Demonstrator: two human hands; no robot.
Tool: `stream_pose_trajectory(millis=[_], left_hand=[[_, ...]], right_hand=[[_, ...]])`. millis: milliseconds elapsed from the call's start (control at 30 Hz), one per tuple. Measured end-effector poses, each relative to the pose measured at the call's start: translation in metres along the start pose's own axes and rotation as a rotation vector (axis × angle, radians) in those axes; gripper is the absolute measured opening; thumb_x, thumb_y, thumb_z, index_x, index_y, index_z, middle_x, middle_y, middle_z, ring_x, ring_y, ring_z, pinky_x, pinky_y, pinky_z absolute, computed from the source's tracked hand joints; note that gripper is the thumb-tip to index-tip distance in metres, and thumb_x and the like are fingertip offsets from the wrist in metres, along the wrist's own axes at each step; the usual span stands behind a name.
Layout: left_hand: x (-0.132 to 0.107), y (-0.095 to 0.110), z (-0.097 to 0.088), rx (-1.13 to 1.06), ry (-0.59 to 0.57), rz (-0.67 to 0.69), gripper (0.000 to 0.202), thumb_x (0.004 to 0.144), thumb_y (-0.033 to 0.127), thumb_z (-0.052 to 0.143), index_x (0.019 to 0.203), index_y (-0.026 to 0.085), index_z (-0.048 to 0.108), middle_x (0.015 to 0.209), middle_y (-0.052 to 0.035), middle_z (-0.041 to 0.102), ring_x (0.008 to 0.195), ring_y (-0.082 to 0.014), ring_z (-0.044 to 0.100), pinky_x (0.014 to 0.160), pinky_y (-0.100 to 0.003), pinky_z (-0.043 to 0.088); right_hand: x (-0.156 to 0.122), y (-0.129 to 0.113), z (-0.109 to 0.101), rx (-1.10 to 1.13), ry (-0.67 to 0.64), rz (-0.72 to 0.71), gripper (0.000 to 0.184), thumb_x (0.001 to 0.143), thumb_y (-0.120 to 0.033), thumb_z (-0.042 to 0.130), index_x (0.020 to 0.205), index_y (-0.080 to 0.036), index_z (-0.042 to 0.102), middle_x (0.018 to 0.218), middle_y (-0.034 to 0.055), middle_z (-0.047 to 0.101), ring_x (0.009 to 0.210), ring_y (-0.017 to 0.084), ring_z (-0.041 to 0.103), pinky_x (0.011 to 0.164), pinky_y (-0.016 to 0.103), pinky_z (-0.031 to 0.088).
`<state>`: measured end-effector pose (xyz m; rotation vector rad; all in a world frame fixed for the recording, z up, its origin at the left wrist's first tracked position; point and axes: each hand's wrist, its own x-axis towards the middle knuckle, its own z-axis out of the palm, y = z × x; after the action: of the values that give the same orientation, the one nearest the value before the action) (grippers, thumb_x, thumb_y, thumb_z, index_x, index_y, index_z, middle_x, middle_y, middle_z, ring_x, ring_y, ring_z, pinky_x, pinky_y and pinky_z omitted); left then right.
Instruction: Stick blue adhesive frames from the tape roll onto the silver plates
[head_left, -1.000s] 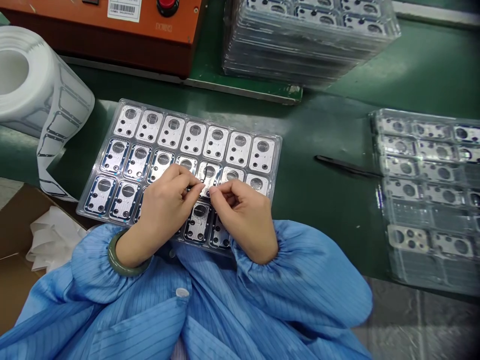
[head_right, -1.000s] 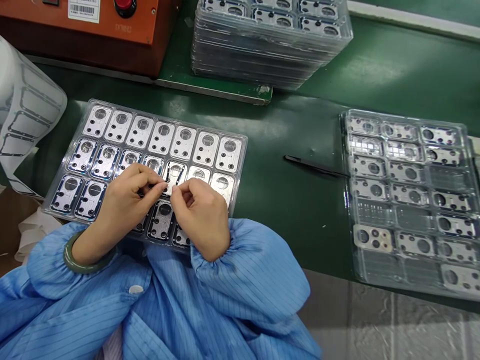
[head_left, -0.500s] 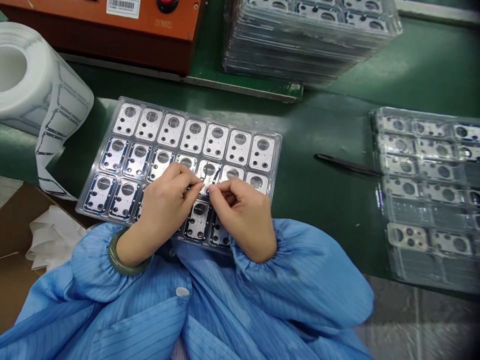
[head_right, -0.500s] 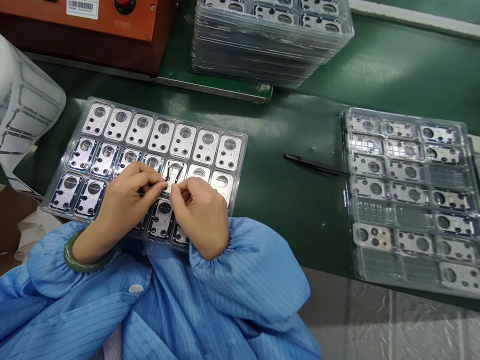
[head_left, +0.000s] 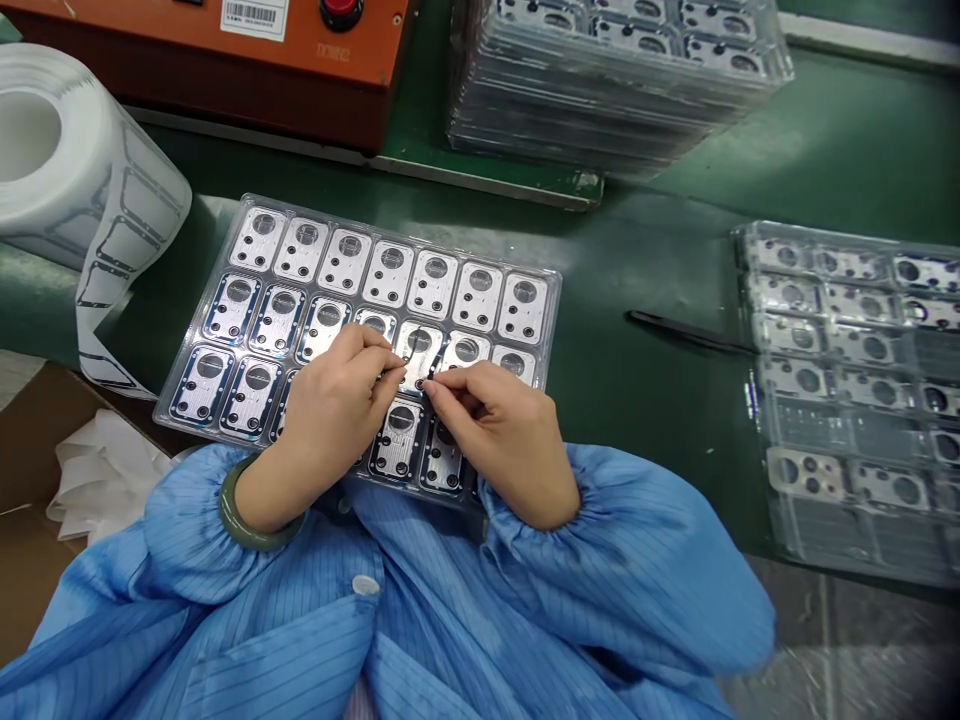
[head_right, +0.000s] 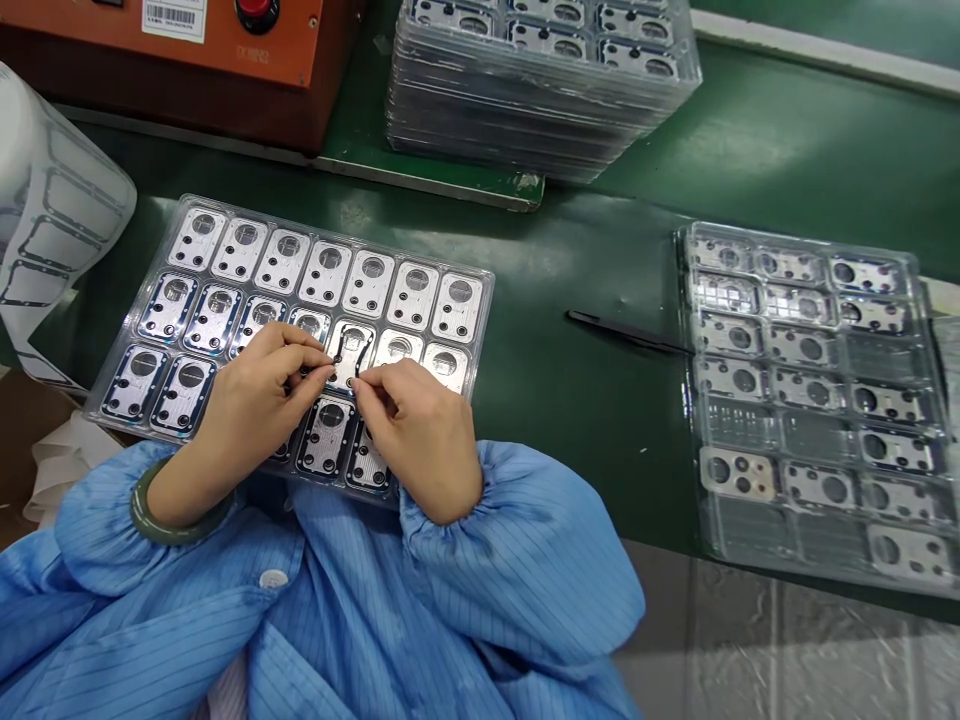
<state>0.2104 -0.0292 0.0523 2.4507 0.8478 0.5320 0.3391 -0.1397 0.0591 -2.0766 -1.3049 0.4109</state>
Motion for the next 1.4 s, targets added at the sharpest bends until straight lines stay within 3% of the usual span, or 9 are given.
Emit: stream_pose_trajectory(millis=[433, 667, 900, 1033, 1200, 1400], left_hand=[[0.0, 0.0014, -0.0015, 0.029, 0.006, 0.02, 0.009, 0.086, 0.019, 0.059, 0.083, 0.015, 0.066, 0.094, -0.0062, 0.065, 0.072, -0.0139, 0.061, 0.056, -0.024, 0.045], [0.0, 0.0017, -0.0086, 0.085, -0.08, 0.063, 0.007, 0.085, 0.016, 0.059, 0.091, 0.015, 0.063, 0.098, -0.0062, 0.062, 0.066, -0.0119, 0.057, 0.056, -0.025, 0.046], [-0.0001, 0.003, -0.006, 0.128, -0.069, 0.074, 0.007, 0.086, 0.014, 0.056, 0.092, 0.014, 0.06, 0.097, -0.0099, 0.054, 0.093, -0.0229, 0.053, 0.077, -0.037, 0.049], [-0.0008, 0.0001, -0.0023, 0.079, -0.06, 0.055, 0.008, 0.086, 0.014, 0.056, 0.093, 0.015, 0.06, 0.1, -0.0102, 0.053, 0.098, -0.0236, 0.051, 0.083, -0.04, 0.047], [-0.0025, -0.0052, 0.0006, 0.012, 0.003, 0.075, 0.008, 0.086, 0.014, 0.056, 0.093, 0.014, 0.06, 0.097, -0.0098, 0.054, 0.097, -0.023, 0.052, 0.086, -0.041, 0.046], [-0.0008, -0.0038, -0.006, -0.26, 0.055, 0.14, 0.006, 0.089, 0.014, 0.053, 0.091, 0.017, 0.058, 0.089, -0.0045, 0.06, 0.087, -0.0159, 0.057, 0.078, -0.032, 0.049]], right_hand=[[0.0007, -0.0005, 0.0028, -0.051, 0.044, -0.054, 0.017, 0.087, -0.022, 0.056, 0.072, -0.018, 0.063, 0.066, -0.0003, 0.062, 0.06, 0.011, 0.055, 0.054, 0.024, 0.037], [0.0018, 0.0018, 0.0029, -0.12, 0.003, -0.061, 0.015, 0.087, -0.023, 0.056, 0.073, -0.018, 0.062, 0.066, -0.001, 0.06, 0.056, 0.01, 0.051, 0.053, 0.023, 0.035], [0.0023, 0.0013, 0.0002, -0.13, -0.05, 0.012, 0.011, 0.085, -0.025, 0.062, 0.076, -0.019, 0.06, 0.071, -0.002, 0.061, 0.057, 0.01, 0.051, 0.051, 0.023, 0.032], [0.004, 0.0003, 0.0003, -0.119, -0.065, 0.011, 0.011, 0.084, -0.024, 0.063, 0.075, -0.019, 0.059, 0.07, -0.0022, 0.062, 0.056, 0.01, 0.052, 0.05, 0.023, 0.033], [0.0017, -0.0007, 0.0032, 0.001, 0.016, 0.022, 0.009, 0.085, -0.024, 0.061, 0.078, -0.019, 0.061, 0.07, -0.0015, 0.063, 0.058, 0.01, 0.054, 0.054, 0.024, 0.038], [-0.0029, -0.0071, 0.0018, 0.223, 0.119, 0.102, 0.004, 0.084, -0.022, 0.061, 0.081, -0.019, 0.06, 0.068, -0.0027, 0.062, 0.055, 0.009, 0.055, 0.055, 0.024, 0.044]])
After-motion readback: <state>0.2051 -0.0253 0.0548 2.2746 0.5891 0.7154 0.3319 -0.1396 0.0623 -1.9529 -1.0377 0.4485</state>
